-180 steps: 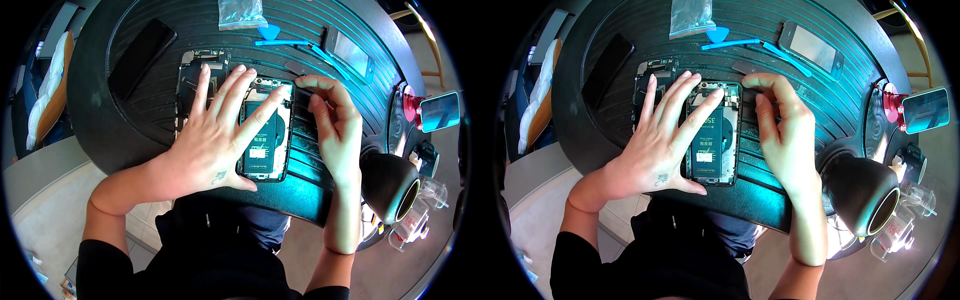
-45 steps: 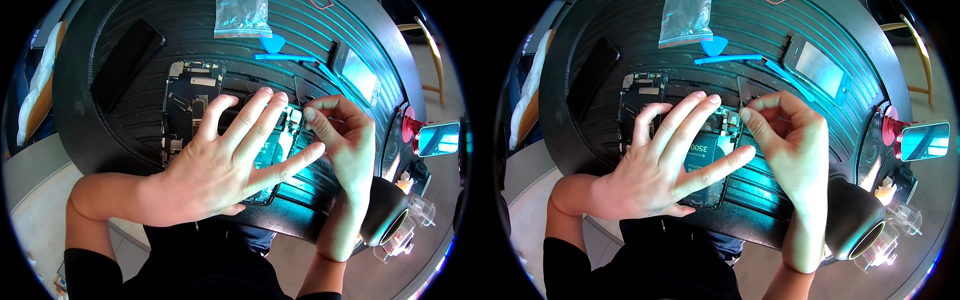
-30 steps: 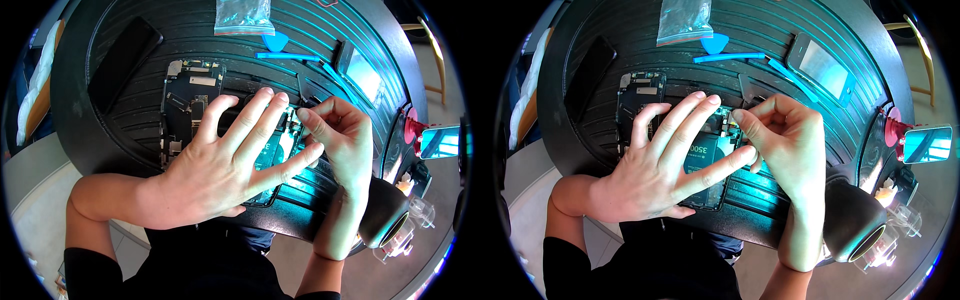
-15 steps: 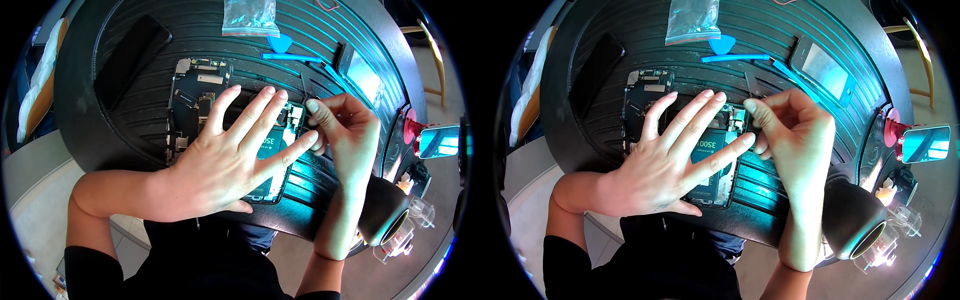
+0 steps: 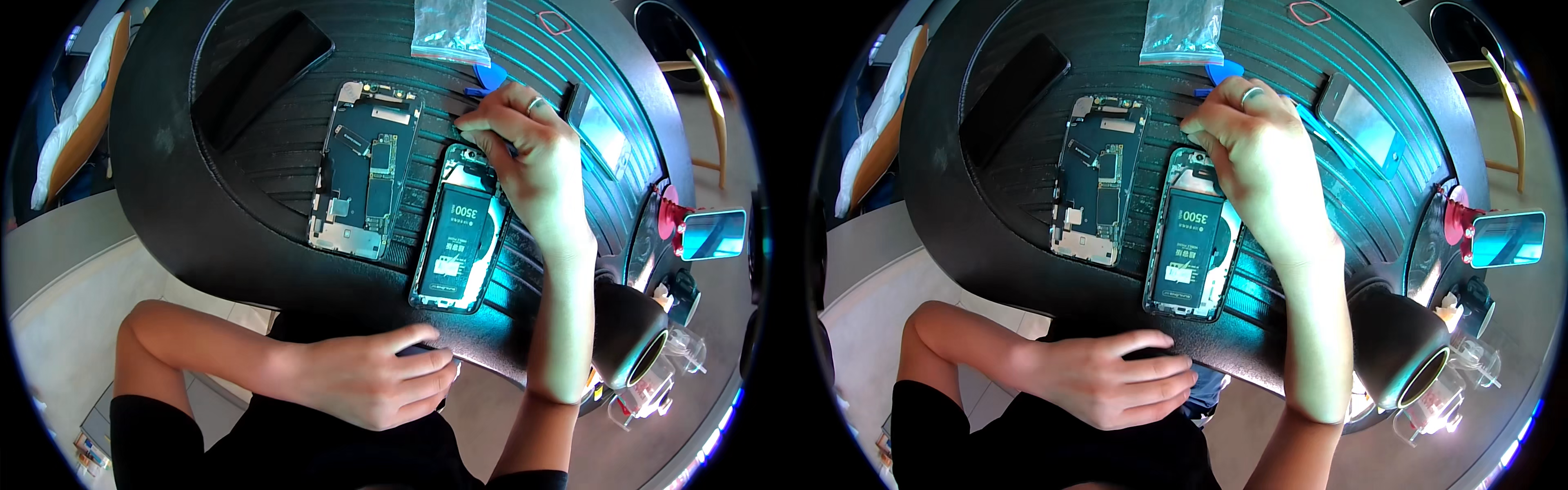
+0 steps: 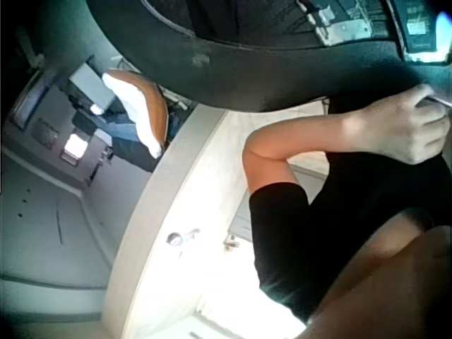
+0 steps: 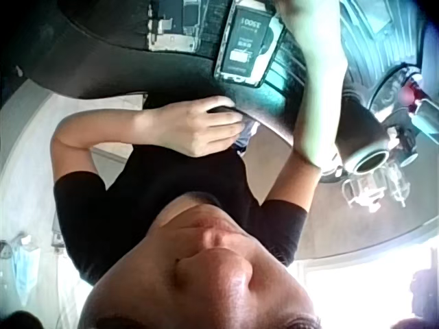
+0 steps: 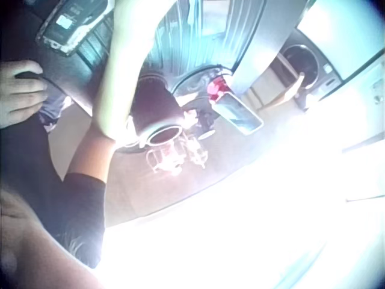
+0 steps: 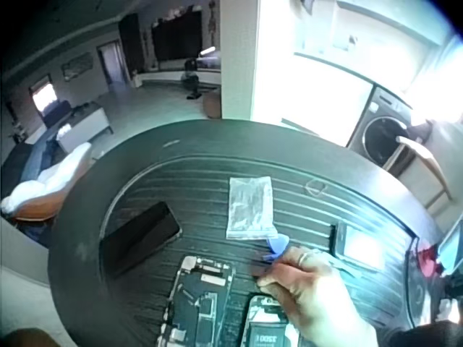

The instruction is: The person disassembles a smartphone on a workbench, removes the battery and internal components, and uses a screwdriver and plastic pry tool to separate parts. The person then reassembles the phone by reconnecting cables and securing components.

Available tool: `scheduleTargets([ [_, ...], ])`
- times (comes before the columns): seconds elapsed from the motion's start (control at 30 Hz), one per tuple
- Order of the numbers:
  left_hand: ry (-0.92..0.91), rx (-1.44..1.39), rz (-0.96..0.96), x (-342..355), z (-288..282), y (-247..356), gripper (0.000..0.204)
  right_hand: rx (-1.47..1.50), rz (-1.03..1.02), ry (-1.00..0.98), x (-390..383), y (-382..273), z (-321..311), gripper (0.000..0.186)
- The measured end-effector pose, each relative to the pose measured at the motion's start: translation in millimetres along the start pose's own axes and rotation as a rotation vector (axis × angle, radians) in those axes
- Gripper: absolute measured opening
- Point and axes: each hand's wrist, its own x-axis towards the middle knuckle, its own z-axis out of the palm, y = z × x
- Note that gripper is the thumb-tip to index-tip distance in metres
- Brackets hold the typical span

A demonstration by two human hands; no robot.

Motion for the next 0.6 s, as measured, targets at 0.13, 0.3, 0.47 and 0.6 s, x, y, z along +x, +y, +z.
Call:
scheduleTargets([
  [0.13, -0.022, 0.004, 0.15, -3.5, 26.9, 3.0, 0.019, -0.066, 0.045, -0.066, 3.6, -7.3, -3.3, 0.013],
  [0.3, -0.156, 0.075, 0.293, 3.9, 36.3, -4.9, 0.022, -0.065, 0.042, 0.049, 1.2, -5.3, -10.7, 0.008],
  [0.47, -0.161, 0.059, 0.356, 9.5, 32.5, -12.9, 0.017, 0.602, 0.354, 0.21, -14.7, -12.6, -31.4, 0.012],
  [0.6, 0.24, -0.107, 0.189, 23.5, 2.9, -28.3, 0.019, 0.998, 0.501, 0.238, -41.6, -20.9, -39.5, 0.017],
])
